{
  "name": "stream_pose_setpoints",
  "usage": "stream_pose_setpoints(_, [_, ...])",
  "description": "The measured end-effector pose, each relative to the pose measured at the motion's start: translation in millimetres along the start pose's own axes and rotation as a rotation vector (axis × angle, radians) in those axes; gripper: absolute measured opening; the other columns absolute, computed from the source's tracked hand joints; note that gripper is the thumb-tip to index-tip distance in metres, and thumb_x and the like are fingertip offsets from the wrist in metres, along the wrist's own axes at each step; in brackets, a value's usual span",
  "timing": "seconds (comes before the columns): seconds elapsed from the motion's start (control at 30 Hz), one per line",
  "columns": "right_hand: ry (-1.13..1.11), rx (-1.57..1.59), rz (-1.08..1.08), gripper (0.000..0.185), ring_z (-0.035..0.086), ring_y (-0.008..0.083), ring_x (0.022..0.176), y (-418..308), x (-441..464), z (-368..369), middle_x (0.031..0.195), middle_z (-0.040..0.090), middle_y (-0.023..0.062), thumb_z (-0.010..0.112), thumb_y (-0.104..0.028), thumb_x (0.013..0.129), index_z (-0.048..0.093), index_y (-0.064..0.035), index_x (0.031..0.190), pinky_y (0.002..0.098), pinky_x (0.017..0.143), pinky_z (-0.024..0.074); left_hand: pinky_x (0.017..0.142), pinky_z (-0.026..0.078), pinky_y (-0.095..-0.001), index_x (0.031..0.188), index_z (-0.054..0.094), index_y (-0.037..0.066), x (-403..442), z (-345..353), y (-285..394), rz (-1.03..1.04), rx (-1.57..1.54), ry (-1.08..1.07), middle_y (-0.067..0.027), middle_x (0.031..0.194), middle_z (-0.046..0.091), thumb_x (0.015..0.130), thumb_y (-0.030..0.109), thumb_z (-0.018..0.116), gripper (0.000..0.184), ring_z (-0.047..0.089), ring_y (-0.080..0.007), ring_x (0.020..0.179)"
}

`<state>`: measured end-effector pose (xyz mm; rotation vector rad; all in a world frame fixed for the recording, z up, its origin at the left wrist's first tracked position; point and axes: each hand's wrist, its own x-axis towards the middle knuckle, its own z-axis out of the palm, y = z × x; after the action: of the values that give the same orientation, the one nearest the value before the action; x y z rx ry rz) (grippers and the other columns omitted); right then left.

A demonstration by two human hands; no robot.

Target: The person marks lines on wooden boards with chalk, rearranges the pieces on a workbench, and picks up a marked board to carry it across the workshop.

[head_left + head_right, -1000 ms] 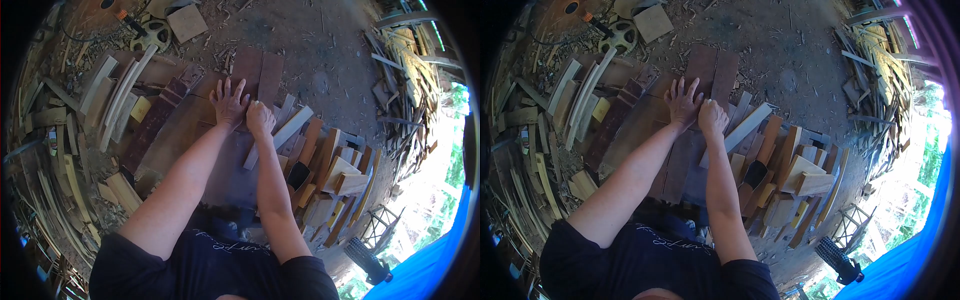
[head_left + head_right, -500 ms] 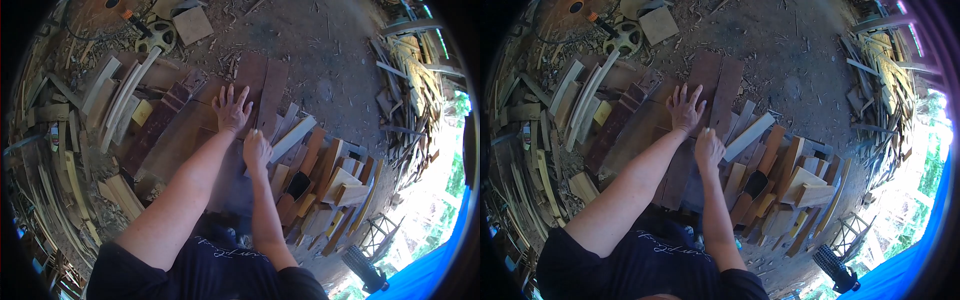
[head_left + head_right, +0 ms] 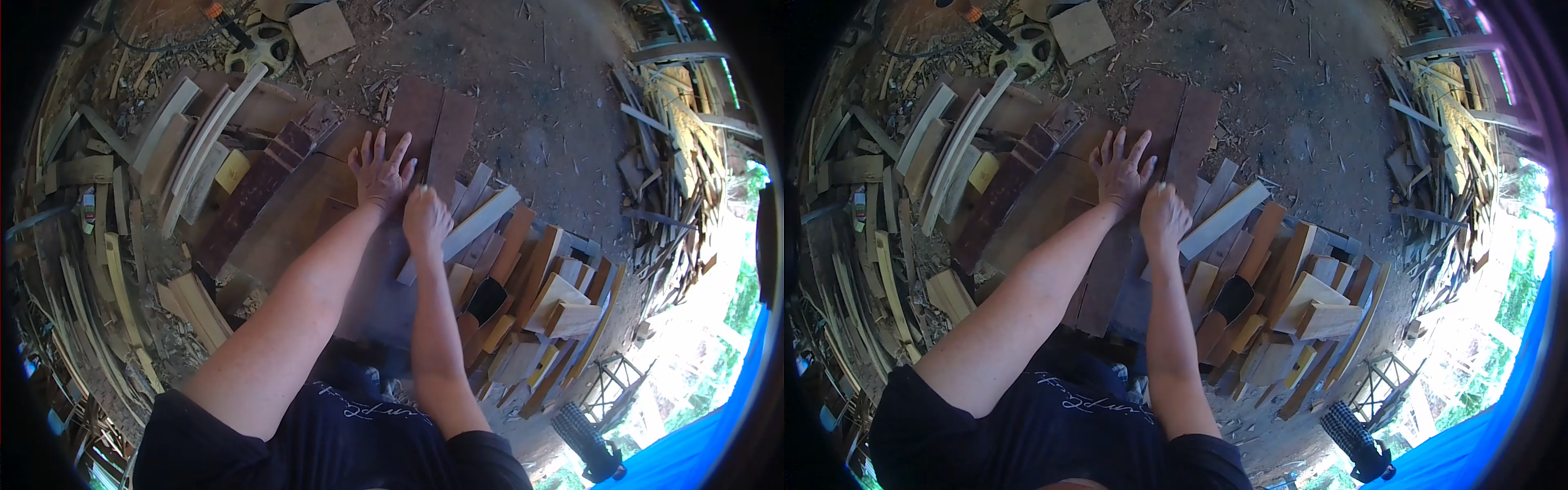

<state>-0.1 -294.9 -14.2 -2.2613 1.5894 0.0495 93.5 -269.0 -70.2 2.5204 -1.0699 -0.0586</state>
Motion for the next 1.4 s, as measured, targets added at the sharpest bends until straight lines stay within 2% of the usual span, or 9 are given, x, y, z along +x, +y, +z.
stream_pose_setpoints(0.07, [0.015,0.006,-0.049,0.033,0.065,0.0395,0.072,-1.2,15.3,1.1,0.074,0.065,0.0217,0.044,-0.031,0.093,0.057,-0.0041,0.078,0.0497,0.069,0.0496,0.103,0.020,-0.0585,0.138,0.038,0.036,-0.6,-0.3,-0.7,0.002,-0.005,0.006,-0.0135,0.141,0.035,0.088,0.045,0.052,0.053,0.025,-0.0352,0.135])
stream_pose_setpoints(0.27, [0.005,-0.031,0.015,0.029,0.065,0.0392,0.071,7.6,-43.1,-9.1,0.071,0.064,0.0221,0.047,-0.029,0.092,0.058,-0.0062,0.078,0.0503,0.067,0.0495,0.102,0.021,-0.0588,0.137,0.040,0.035,-0.3,0.4,2.9,-0.013,-0.005,-0.005,-0.0137,0.141,0.035,0.088,0.045,0.052,0.052,0.026,-0.0355,0.134])
stream_pose_setpoints(0.33, [0.052,-0.023,0.003,0.028,0.065,0.0396,0.070,1.1,-26.5,-5.9,0.069,0.064,0.0212,0.048,-0.029,0.091,0.060,-0.0077,0.077,0.0509,0.068,0.0498,0.101,0.022,-0.0582,0.135,0.043,0.034,0.9,-2.4,1.3,-0.009,0.001,0.017,-0.0147,0.138,0.040,0.088,0.046,0.051,0.049,0.029,-0.0359,0.132])
stream_pose_setpoints(0.43, [-0.031,-0.002,0.000,0.032,0.065,0.0399,0.077,-8.2,21.7,-7.6,0.076,0.066,0.0214,0.046,-0.031,0.092,0.063,-0.0053,0.082,0.0504,0.073,0.0494,0.102,0.022,-0.0589,0.133,0.047,0.031,1.2,-3.4,1.7,-0.001,-0.043,0.070,-0.0179,0.135,0.043,0.087,0.044,0.052,0.048,0.030,-0.0381,0.132])
stream_pose_setpoints(0.63, [-0.065,0.015,0.053,0.034,0.065,0.0390,0.077,4.7,-47.9,-12.6,0.078,0.066,0.0226,0.046,-0.033,0.091,0.063,-0.0041,0.083,0.0499,0.072,0.0492,0.103,0.020,-0.0585,0.138,0.039,0.034,0.4,-12.6,3.9,-0.016,-0.026,-0.032,-0.0167,0.141,0.036,0.089,0.045,0.051,0.052,0.027,-0.0372,0.133])
stream_pose_setpoints(0.83, [-0.024,0.038,-0.012,0.035,0.065,0.0401,0.076,-5.1,16.8,-10.1,0.078,0.066,0.0235,0.047,-0.032,0.091,0.063,-0.0021,0.081,0.0511,0.071,0.0488,0.104,0.019,-0.0572,0.139,0.037,0.034,-1.1,-14.2,5.6,-0.021,-0.013,-0.040,-0.0163,0.144,0.032,0.089,0.045,0.051,0.053,0.026,-0.0361,0.133])
stream_pose_setpoints(1.07, [0.002,0.022,0.057,0.036,0.065,0.0395,0.073,6.4,-49.2,-10.5,0.077,0.066,0.0228,0.047,-0.032,0.090,0.064,-0.0022,0.080,0.0517,0.070,0.0489,0.104,0.018,-0.0576,0.139,0.038,0.034,1.0,-11.9,4.7,-0.033,-0.021,-0.068,-0.0146,0.144,0.033,0.089,0.045,0.050,0.052,0.023,-0.0351,0.136])
stream_pose_setpoints(1.23, [-0.002,0.046,-0.028,0.036,0.064,0.0415,0.073,-3.9,19.4,-2.8,0.076,0.065,0.0233,0.044,-0.033,0.092,0.062,-0.0029,0.082,0.0527,0.069,0.0482,0.102,0.021,-0.0567,0.138,0.039,0.035,-2.5,-11.3,4.3,-0.014,-0.041,-0.020,-0.0141,0.141,0.035,0.088,0.044,0.053,0.053,0.027,-0.0356,0.132])
stream_pose_setpoints(1.4, [-0.013,0.041,0.035,0.033,0.064,0.0407,0.072,13.5,-49.8,-6.5,0.073,0.065,0.0227,0.044,-0.031,0.092,0.060,-0.0041,0.081,0.0517,0.068,0.0491,0.102,0.021,-0.0566,0.138,0.039,0.034,0.3,-8.2,4.7,-0.018,0.010,-0.033,-0.0138,0.142,0.034,0.088,0.045,0.052,0.053,0.027,-0.0356,0.133])
